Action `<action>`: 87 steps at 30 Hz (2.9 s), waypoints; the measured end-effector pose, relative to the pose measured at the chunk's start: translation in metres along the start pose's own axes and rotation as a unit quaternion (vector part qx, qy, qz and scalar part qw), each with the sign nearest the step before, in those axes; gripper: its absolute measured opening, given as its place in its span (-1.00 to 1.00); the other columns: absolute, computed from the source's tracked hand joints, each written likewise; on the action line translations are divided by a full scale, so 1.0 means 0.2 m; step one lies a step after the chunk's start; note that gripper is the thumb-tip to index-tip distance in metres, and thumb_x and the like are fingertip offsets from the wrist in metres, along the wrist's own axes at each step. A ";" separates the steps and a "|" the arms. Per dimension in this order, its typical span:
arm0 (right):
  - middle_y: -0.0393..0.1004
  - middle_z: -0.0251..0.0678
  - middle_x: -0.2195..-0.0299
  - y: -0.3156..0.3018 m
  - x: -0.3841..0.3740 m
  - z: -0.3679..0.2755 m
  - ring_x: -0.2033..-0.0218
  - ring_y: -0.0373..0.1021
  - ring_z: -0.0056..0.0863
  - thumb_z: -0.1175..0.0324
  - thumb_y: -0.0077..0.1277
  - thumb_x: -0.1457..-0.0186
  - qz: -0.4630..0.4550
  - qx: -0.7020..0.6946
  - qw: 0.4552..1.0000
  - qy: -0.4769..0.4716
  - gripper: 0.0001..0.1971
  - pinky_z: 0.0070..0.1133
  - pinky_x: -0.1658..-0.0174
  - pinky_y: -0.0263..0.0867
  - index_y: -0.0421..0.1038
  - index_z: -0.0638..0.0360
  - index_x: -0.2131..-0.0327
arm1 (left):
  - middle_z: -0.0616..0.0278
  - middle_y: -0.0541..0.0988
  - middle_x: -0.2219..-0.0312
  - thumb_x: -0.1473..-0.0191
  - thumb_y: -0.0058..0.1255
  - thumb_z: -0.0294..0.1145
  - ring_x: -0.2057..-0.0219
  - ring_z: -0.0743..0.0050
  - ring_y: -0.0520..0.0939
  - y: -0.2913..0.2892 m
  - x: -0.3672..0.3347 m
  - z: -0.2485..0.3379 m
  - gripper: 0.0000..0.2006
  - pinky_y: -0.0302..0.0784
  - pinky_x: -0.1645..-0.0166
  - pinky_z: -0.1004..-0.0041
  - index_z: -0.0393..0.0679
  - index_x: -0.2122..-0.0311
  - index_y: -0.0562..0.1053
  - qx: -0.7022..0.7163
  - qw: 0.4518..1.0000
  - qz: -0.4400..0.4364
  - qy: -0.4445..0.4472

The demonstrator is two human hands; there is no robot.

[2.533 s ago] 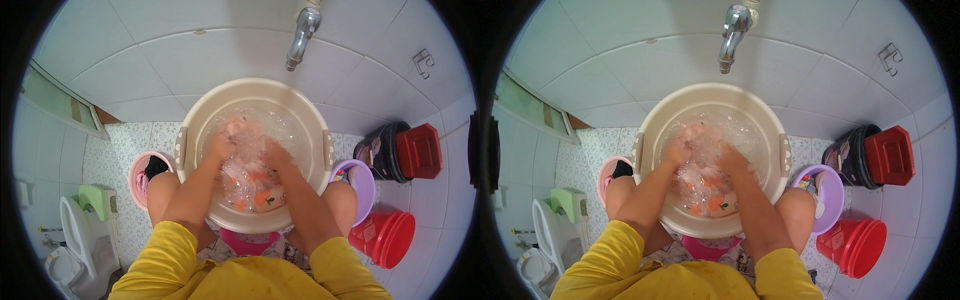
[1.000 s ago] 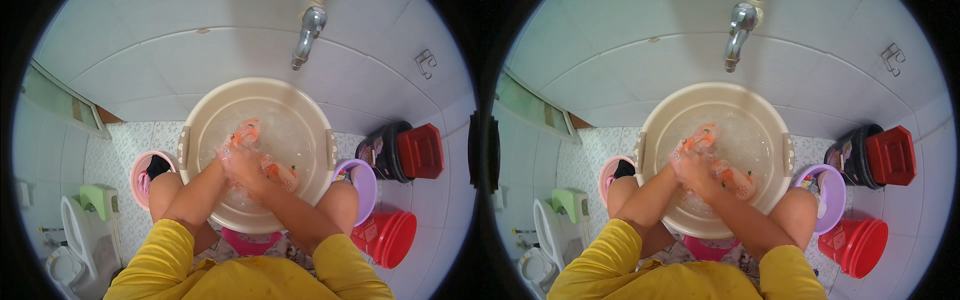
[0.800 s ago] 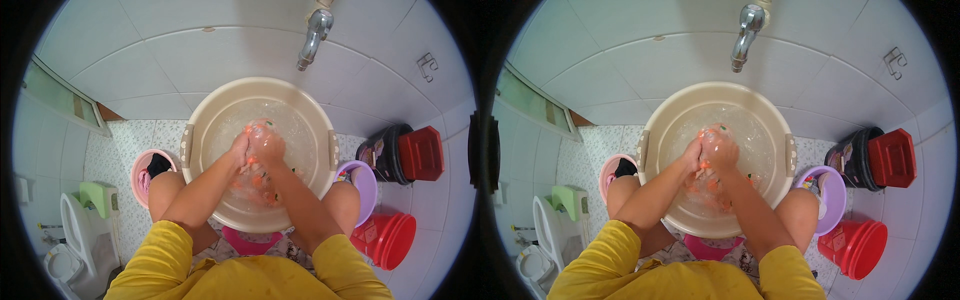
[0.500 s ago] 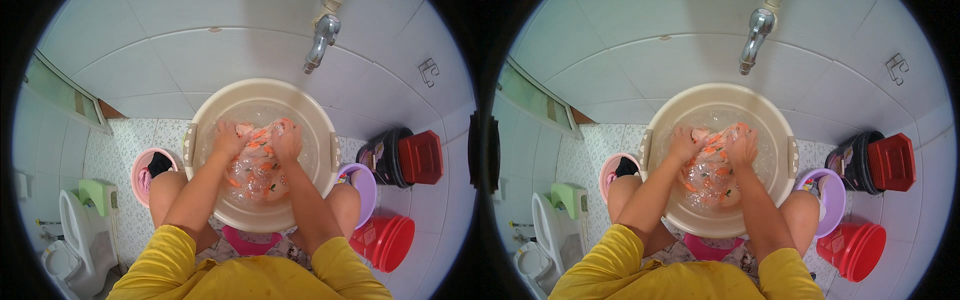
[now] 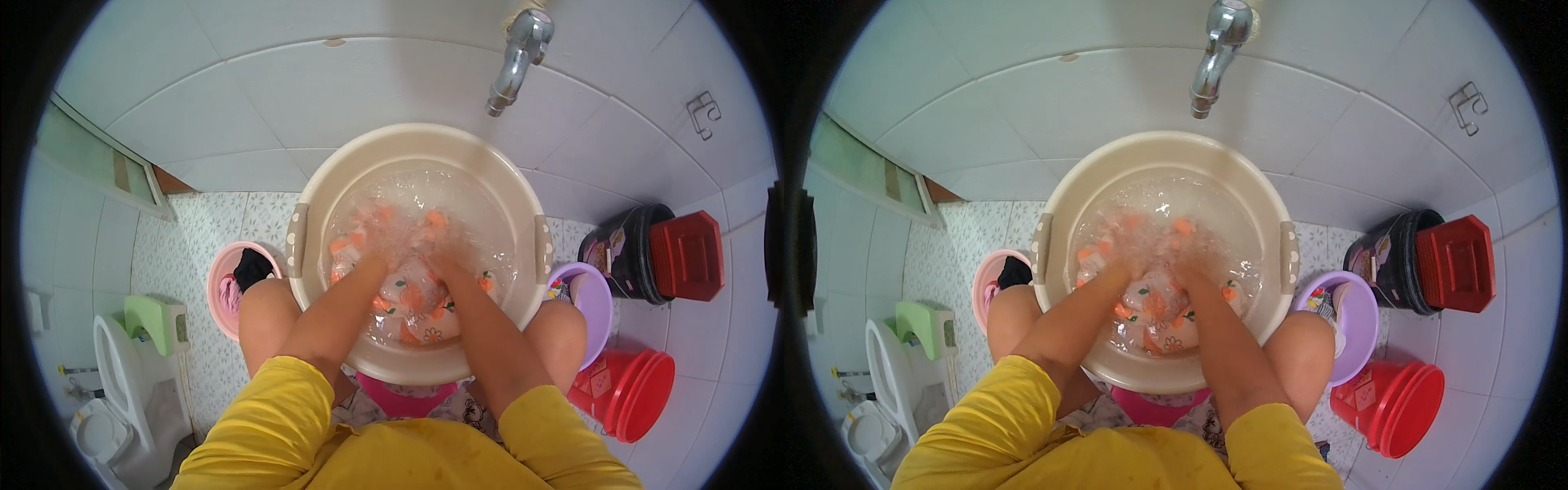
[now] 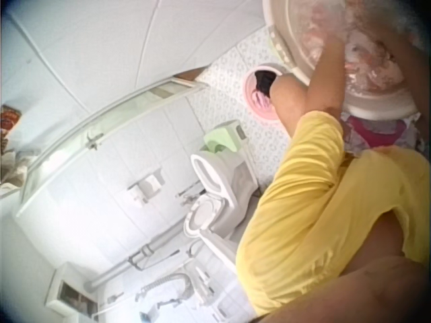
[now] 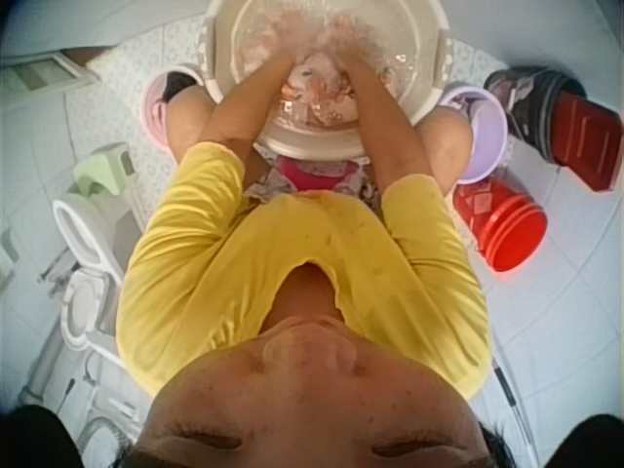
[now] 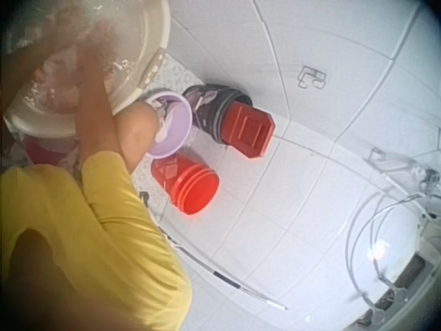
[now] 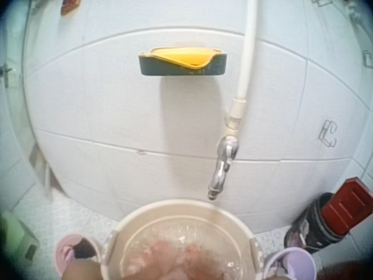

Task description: The person washes a pink garment by hand in a water basin, wrings it out, and places it into a small bucket. The person then washes a patterned garment in the basin.

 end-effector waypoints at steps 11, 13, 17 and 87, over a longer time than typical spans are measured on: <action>0.45 -0.09 0.36 -0.05 -0.14 0.12 0.30 0.39 -0.15 0.39 0.01 0.14 0.118 -0.261 0.957 0.032 -0.60 -0.39 0.22 0.31 0.30 0.17 0.13 | 0.04 0.55 0.37 0.07 0.03 -0.28 0.32 0.22 0.55 -0.02 -0.01 -0.32 -0.57 0.41 0.16 0.32 -0.26 0.08 0.36 0.338 0.924 0.070 -0.168; 0.45 -0.11 0.42 -0.10 -0.18 0.12 0.36 0.41 -0.22 0.46 -0.01 0.19 0.177 -0.299 0.937 -0.014 -0.62 -0.43 0.28 0.33 0.32 0.20 0.17 | 0.10 0.56 0.47 0.08 0.06 -0.35 0.43 0.33 0.55 -0.01 -0.01 -0.38 -0.66 0.45 0.26 0.41 -0.30 0.18 0.41 0.495 0.851 0.065 -0.164; 0.44 -0.16 0.39 -0.13 -0.24 0.17 0.32 0.40 -0.30 0.48 -0.01 0.27 0.025 -0.609 0.779 0.144 -0.74 -0.50 0.28 0.32 0.38 0.24 0.36 | 0.20 0.53 0.49 0.08 0.01 -0.51 0.45 0.48 0.50 -0.28 0.11 -0.38 -0.88 0.42 0.31 0.51 -0.30 0.38 0.49 0.672 0.719 0.128 -0.125; 0.07 0.03 -0.12 0.06 -0.05 -0.02 -0.15 0.06 -0.09 0.13 -0.14 -0.07 -0.040 -0.064 0.993 -0.093 -0.41 -0.26 -0.16 -0.01 0.01 -0.04 -0.18 | 0.03 0.11 -0.18 -0.02 -0.09 -0.20 -0.12 -0.09 0.24 0.20 0.09 -0.11 -0.37 0.10 -0.16 0.04 0.09 -0.22 0.04 -0.018 0.989 0.126 -0.080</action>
Point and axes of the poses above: each hand's wrist, its own x-axis away from the middle knuckle, its own y-axis out of the palm, z = x × y, the point moved 3 cm from there along -x, towards the middle knuckle
